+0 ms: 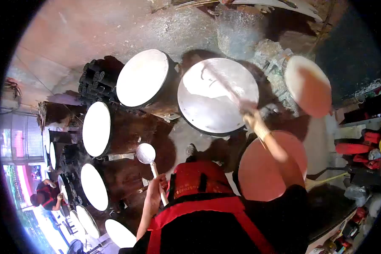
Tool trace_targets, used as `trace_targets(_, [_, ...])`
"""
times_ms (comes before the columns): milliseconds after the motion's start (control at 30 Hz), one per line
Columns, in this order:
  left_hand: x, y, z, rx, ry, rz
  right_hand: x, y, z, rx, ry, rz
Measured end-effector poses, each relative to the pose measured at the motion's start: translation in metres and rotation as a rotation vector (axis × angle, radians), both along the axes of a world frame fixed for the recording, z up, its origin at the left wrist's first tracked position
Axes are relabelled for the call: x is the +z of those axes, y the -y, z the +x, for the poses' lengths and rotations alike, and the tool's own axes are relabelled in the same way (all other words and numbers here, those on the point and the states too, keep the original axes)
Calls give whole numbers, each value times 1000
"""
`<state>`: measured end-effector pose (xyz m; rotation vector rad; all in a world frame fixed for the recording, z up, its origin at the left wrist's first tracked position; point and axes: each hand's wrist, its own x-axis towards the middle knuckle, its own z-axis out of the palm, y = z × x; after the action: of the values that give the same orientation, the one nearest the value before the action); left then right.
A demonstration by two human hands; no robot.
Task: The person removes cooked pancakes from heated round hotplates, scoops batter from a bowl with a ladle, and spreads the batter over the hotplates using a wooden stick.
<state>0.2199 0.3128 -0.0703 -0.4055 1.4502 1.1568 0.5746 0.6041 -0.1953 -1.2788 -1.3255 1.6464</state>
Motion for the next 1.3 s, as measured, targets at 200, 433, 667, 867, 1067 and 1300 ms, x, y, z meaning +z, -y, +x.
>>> trace_targets(200, [-23, 33, -31, -130, 94, 98, 32, 34, -51, -66, -332, -395])
trace_targets(433, [24, -10, -17, -260, -22, 67, -21, 140, 0, -178, -212, 60])
trace_targets(667, [-47, -16, -116, -417, 327, 173, -36, 172, -96, -513, -366, -66])
trace_targets(867, [-50, -20, -194, -741, 0, 148, 23, 299, -125, -405, 75, -78])
trace_targets(1067, [-60, 35, -268, -582, 17, 172, -46, 228, -290, -663, -352, 104])
trace_targets(1300, [-67, 99, -304, -198, 175, 144, -69, -30, -455, -912, -216, 130])
